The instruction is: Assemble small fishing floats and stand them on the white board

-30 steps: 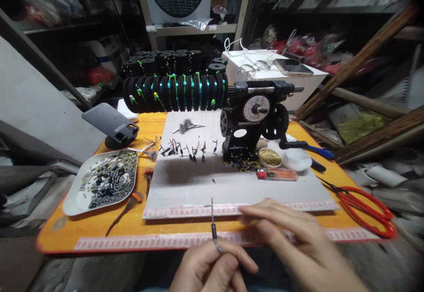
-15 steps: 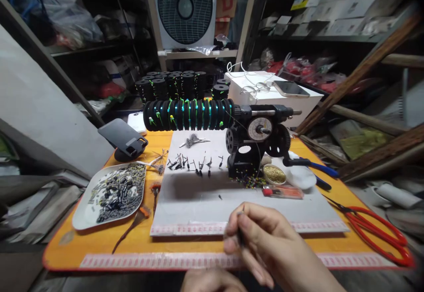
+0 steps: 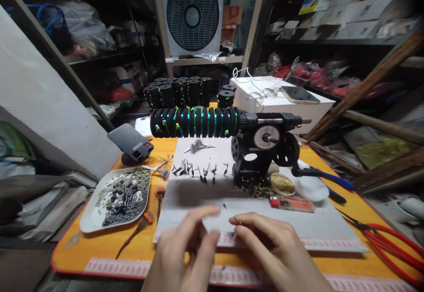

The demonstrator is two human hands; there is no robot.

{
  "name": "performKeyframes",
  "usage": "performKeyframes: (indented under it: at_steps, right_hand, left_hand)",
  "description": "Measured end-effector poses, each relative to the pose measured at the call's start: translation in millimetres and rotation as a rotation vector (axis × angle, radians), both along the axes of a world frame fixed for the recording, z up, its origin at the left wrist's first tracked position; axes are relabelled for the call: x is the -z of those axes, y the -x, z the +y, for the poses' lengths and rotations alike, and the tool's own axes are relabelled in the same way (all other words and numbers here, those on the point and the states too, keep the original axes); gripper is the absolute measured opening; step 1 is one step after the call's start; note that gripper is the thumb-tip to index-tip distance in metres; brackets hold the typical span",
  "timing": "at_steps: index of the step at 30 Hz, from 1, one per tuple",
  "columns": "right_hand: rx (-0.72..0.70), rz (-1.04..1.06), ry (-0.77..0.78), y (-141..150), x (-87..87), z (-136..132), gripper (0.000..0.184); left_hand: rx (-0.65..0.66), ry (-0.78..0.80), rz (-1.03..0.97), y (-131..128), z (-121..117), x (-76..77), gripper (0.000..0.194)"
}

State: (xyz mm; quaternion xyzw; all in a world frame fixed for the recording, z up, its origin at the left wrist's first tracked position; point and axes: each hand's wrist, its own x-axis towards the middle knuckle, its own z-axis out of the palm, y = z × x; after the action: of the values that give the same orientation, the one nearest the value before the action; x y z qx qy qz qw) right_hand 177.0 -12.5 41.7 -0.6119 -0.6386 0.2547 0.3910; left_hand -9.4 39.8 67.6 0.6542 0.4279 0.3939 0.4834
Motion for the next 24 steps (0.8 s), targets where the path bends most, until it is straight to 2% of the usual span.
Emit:
performKeyframes:
  at_steps: [2, 4, 6, 8, 10, 12, 15, 17, 19, 21, 23, 24]
  right_hand:
    - [0.007, -0.072, -0.055, -1.5, 6.4, 0.7, 0.016]
    - [0.01, -0.109, -0.096, -1.6, 11.8, 1.2, 0.015]
    - [0.004, -0.15, -0.132, -1.3, 15.5, 1.3, 0.015]
    - [0.0, -0.19, -0.163, -1.5, 18.2, 0.8, 0.015]
    - [0.008, -0.232, -0.197, -2.2, 20.9, 0.2, 0.014]
    - [0.021, -0.283, -0.234, -3.2, 24.2, 0.0, 0.013]
    - [0.059, -0.373, -0.273, -5.1, 29.8, 1.1, 0.019]
    - [0.088, -0.43, -0.284, -7.0, 32.2, 1.9, 0.027]
    - [0.105, -0.467, -0.288, -9.1, 32.4, 0.3, 0.034]
    - [0.106, -0.469, -0.329, -9.5, 30.1, -5.7, 0.038]
    - [0.116, -0.451, -0.407, -6.0, 26.0, -16.6, 0.04]
    - [0.114, -0.431, -0.449, -2.1, 23.9, -23.1, 0.041]
  left_hand:
    - [-0.009, -0.009, -0.084, -21.6, 27.5, -14.6, 0.023]
    - [0.063, -0.005, -0.105, -42.9, 52.3, -22.8, 0.033]
    - [0.061, -0.04, -0.103, -58.4, 70.3, -25.1, 0.036]
    - [0.045, -0.088, -0.084, -65.3, 79.7, -24.0, 0.028]
    - [0.037, -0.145, -0.064, -64.3, 81.0, -21.2, 0.017]
    - [0.026, -0.219, -0.06, -57.9, 75.9, -17.4, 0.016]
    - [0.004, -0.348, -0.094, -44.4, 59.6, -10.7, 0.012]
    - [0.017, -0.357, -0.215, -35.3, 44.3, -6.2, 0.011]
    - [0.072, -0.181, -0.478, -26.1, 26.5, -0.9, 0.009]
    - [0.134, 0.157, -0.709, -15.4, 7.4, 6.9, 0.015]
    - [0.155, 0.485, -0.764, -2.1, -11.4, 19.3, 0.03]
    - [0.129, 0.566, -0.738, 5.7, -20.3, 27.0, 0.038]
